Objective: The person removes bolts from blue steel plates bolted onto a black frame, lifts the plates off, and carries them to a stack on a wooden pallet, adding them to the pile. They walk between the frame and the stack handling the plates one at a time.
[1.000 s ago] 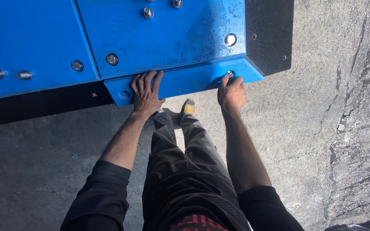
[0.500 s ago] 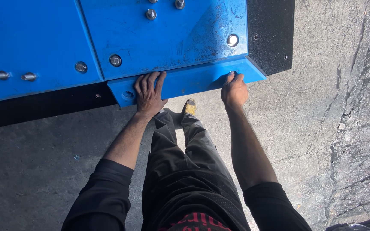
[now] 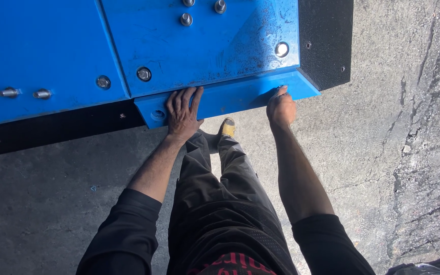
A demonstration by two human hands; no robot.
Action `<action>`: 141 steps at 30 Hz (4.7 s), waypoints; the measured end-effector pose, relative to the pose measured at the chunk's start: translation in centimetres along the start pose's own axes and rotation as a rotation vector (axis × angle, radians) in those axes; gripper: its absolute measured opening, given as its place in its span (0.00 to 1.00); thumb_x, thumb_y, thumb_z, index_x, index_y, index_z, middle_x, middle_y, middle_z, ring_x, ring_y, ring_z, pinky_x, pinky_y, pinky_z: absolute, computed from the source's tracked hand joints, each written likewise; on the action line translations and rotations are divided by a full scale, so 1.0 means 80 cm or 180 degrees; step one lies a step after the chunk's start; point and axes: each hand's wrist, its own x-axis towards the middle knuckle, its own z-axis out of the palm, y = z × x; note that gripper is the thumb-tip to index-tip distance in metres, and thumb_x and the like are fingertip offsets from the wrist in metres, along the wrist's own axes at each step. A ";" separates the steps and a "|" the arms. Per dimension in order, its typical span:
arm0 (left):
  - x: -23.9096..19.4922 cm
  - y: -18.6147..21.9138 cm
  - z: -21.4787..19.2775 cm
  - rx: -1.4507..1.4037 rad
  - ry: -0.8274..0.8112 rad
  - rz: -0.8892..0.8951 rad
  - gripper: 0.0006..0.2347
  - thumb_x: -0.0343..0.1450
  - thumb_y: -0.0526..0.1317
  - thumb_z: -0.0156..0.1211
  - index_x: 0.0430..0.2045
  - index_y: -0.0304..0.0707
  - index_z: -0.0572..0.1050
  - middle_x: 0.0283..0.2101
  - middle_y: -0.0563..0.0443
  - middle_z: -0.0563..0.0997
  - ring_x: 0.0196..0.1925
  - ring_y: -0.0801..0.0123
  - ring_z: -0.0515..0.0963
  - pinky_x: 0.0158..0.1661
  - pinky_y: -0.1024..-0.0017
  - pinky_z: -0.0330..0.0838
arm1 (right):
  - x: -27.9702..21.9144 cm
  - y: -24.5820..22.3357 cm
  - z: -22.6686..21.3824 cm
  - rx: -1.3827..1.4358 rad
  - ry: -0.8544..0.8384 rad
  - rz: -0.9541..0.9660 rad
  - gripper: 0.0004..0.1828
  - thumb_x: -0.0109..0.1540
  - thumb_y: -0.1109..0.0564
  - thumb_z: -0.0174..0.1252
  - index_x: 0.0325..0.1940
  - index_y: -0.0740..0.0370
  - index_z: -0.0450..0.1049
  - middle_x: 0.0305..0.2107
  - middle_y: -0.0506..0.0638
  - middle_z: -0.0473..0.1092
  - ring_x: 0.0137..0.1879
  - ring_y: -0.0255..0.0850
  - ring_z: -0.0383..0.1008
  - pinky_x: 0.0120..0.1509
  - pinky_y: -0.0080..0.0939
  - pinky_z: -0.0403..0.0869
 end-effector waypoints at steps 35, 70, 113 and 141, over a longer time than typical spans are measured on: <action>-0.029 -0.047 -0.030 0.0136 -0.0024 -0.0033 0.51 0.57 0.52 0.83 0.75 0.50 0.54 0.69 0.46 0.59 0.73 0.57 0.55 0.71 0.50 0.46 | -0.017 0.008 -0.010 -0.0025 0.0312 -0.0638 0.23 0.71 0.40 0.46 0.51 0.65 0.64 0.45 0.68 0.72 0.49 0.65 0.75 0.54 0.63 0.71; -0.055 -0.073 -0.078 0.0710 -0.0005 -0.0543 0.43 0.61 0.53 0.82 0.66 0.39 0.58 0.61 0.38 0.55 0.66 0.48 0.56 0.61 0.40 0.60 | 0.072 0.092 0.006 0.2659 0.0422 0.0407 0.33 0.63 0.35 0.64 0.41 0.72 0.71 0.31 0.57 0.75 0.34 0.39 0.77 0.35 0.40 0.79; -0.107 -0.145 -0.088 -0.0941 0.0103 -0.1022 0.51 0.56 0.41 0.82 0.73 0.47 0.51 0.43 0.42 0.74 0.38 0.54 0.80 0.41 0.58 0.80 | -0.138 -0.234 0.012 0.2312 0.0358 -0.2940 0.11 0.72 0.59 0.62 0.51 0.66 0.67 0.43 0.55 0.72 0.47 0.44 0.80 0.50 0.41 0.82; -0.114 -0.145 -0.094 -0.1311 0.0162 -0.0878 0.52 0.54 0.40 0.82 0.73 0.52 0.48 0.42 0.41 0.74 0.36 0.51 0.82 0.38 0.58 0.81 | -0.396 -0.180 0.167 0.1977 0.0367 -0.2209 0.18 0.59 0.58 0.68 0.47 0.67 0.70 0.41 0.57 0.74 0.40 0.45 0.83 0.41 0.41 0.81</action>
